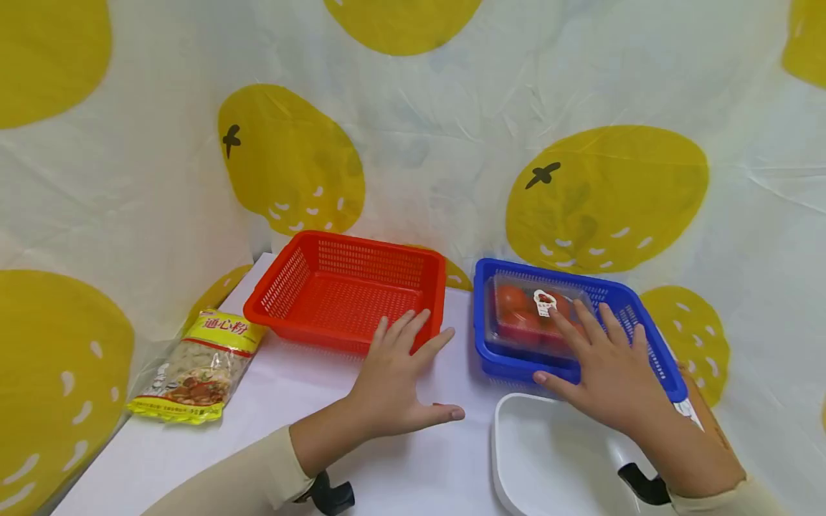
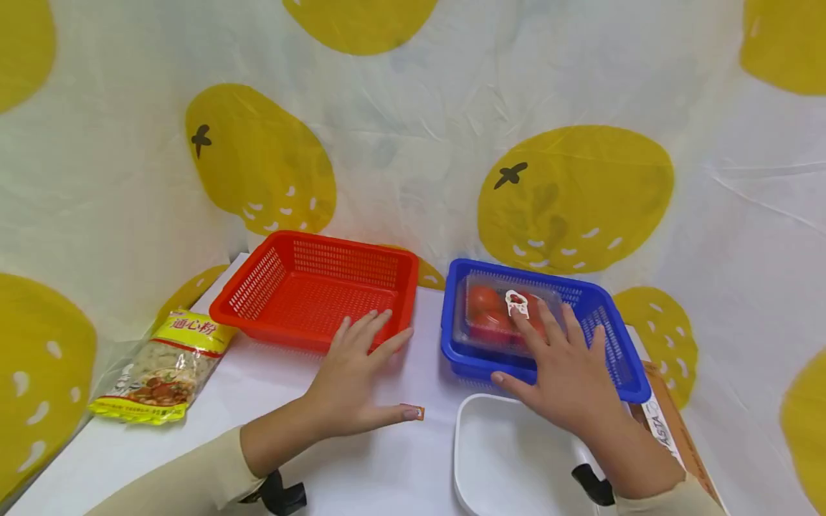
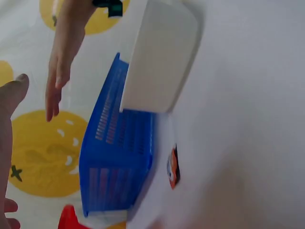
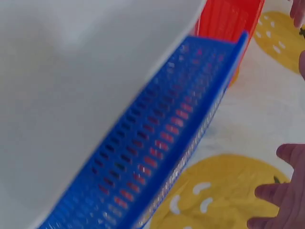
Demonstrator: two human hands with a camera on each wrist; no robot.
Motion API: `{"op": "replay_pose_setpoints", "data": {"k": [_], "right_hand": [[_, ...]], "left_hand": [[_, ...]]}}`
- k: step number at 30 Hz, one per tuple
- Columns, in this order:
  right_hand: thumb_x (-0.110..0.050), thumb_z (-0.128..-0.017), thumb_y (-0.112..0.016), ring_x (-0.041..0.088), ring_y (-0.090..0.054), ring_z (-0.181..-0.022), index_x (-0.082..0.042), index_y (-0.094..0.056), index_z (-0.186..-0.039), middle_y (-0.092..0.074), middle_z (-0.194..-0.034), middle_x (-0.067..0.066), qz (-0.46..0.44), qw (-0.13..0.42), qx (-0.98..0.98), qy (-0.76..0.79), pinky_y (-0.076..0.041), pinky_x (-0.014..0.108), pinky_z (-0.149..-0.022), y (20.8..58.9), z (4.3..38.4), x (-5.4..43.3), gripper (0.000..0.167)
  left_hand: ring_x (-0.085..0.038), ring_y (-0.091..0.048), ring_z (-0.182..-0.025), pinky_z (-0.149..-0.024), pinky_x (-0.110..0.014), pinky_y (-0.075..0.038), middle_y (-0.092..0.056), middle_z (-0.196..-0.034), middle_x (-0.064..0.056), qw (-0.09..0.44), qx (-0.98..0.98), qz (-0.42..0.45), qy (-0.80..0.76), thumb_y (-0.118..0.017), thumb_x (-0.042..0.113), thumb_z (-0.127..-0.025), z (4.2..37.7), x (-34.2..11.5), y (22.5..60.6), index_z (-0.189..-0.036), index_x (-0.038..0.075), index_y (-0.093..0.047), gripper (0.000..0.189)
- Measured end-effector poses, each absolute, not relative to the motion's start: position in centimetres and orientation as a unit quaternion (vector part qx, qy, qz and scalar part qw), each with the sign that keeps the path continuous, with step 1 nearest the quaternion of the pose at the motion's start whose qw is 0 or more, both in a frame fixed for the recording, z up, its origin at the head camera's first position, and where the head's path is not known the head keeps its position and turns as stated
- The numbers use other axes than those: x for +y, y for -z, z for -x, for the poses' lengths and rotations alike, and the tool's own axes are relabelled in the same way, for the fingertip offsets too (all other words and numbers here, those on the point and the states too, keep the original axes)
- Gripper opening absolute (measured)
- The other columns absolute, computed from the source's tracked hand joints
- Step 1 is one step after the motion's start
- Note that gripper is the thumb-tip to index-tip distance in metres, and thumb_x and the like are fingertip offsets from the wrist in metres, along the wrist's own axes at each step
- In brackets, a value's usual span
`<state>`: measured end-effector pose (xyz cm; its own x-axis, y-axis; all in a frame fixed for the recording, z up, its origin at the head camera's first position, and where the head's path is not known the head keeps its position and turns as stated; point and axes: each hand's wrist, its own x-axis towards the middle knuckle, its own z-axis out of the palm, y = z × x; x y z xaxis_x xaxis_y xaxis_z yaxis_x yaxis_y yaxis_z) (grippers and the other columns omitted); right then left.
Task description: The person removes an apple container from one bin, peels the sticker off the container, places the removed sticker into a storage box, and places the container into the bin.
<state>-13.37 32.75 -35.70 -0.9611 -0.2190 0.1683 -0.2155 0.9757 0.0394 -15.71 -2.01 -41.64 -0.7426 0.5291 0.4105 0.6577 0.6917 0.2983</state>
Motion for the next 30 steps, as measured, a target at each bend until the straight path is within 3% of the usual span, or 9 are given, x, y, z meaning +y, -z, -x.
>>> {"op": "replay_pose_setpoints", "data": {"k": [4,8,12,18,22,30], "right_hand": [[-0.079,-0.091,-0.063,0.061,-0.02,-0.152,-0.02,-0.029,-0.17,-0.029,-0.17,0.027,-0.123,0.078,-0.989,-0.005,-0.011,0.089,-0.112,34.9,14.7,34.1,0.104],[-0.067,-0.094,-0.07,0.059,-0.029,-0.149,-0.014,-0.034,-0.168,-0.036,-0.165,0.029,-0.14,0.066,-0.987,-0.045,-0.024,0.085,-0.112,34.4,16.1,36.0,0.098],[-0.051,-0.098,-0.073,0.058,-0.033,-0.148,-0.008,-0.033,-0.167,-0.038,-0.163,0.031,-0.15,0.035,-0.982,-0.113,-0.03,0.082,-0.111,34.0,17.6,38.2,0.091],[-0.042,-0.106,-0.063,0.064,-0.032,-0.144,-0.009,-0.019,-0.171,-0.03,-0.165,0.036,-0.115,-0.034,-0.972,-0.205,-0.031,0.086,-0.105,33.2,19.7,41.4,0.085],[-0.036,-0.111,-0.057,0.065,-0.032,-0.144,-0.007,-0.012,-0.171,-0.027,-0.164,0.038,-0.096,-0.07,-0.95,-0.29,-0.034,0.084,-0.105,33.1,21.0,43.5,0.081],[-0.046,-0.113,-0.046,0.065,-0.023,-0.149,-0.012,0.002,-0.172,-0.009,-0.171,0.036,-0.036,-0.174,-0.891,-0.418,-0.044,0.076,-0.106,33.8,23.2,46.6,0.083]], "left_hand": [[-0.03,-0.032,-0.156,-0.121,-0.064,-0.034,-0.034,-0.171,-0.008,0.142,-0.892,0.354,0.241,-0.062,0.085,-0.085,16.1,0.0,40.9,-0.167,0.037,-0.036,0.099],[-0.029,-0.036,-0.155,-0.113,-0.063,-0.045,-0.034,-0.171,-0.006,0.117,-0.886,0.356,0.273,-0.061,0.082,-0.089,16.8,2.3,40.8,-0.167,0.037,-0.037,0.093],[-0.032,-0.039,-0.153,-0.11,-0.064,-0.049,-0.034,-0.172,-0.007,0.099,-0.885,0.342,0.299,-0.06,0.079,-0.092,17.5,4.2,41.3,-0.167,0.037,-0.037,0.089],[-0.034,-0.038,-0.154,-0.107,-0.064,-0.05,-0.032,-0.172,-0.008,0.072,-0.887,0.302,0.342,-0.062,0.074,-0.094,18.4,6.0,42.1,-0.167,0.033,-0.038,0.087],[-0.034,-0.038,-0.154,-0.103,-0.065,-0.053,-0.028,-0.174,-0.004,0.049,-0.885,0.266,0.378,-0.063,0.074,-0.093,18.8,7.1,42.6,-0.166,0.037,-0.037,0.086],[-0.036,-0.042,-0.152,-0.101,-0.065,-0.054,-0.024,-0.175,-0.001,0.019,-0.866,0.204,0.457,-0.068,0.069,-0.092,19.6,9.1,43.7,-0.164,0.041,-0.039,0.083]]}}
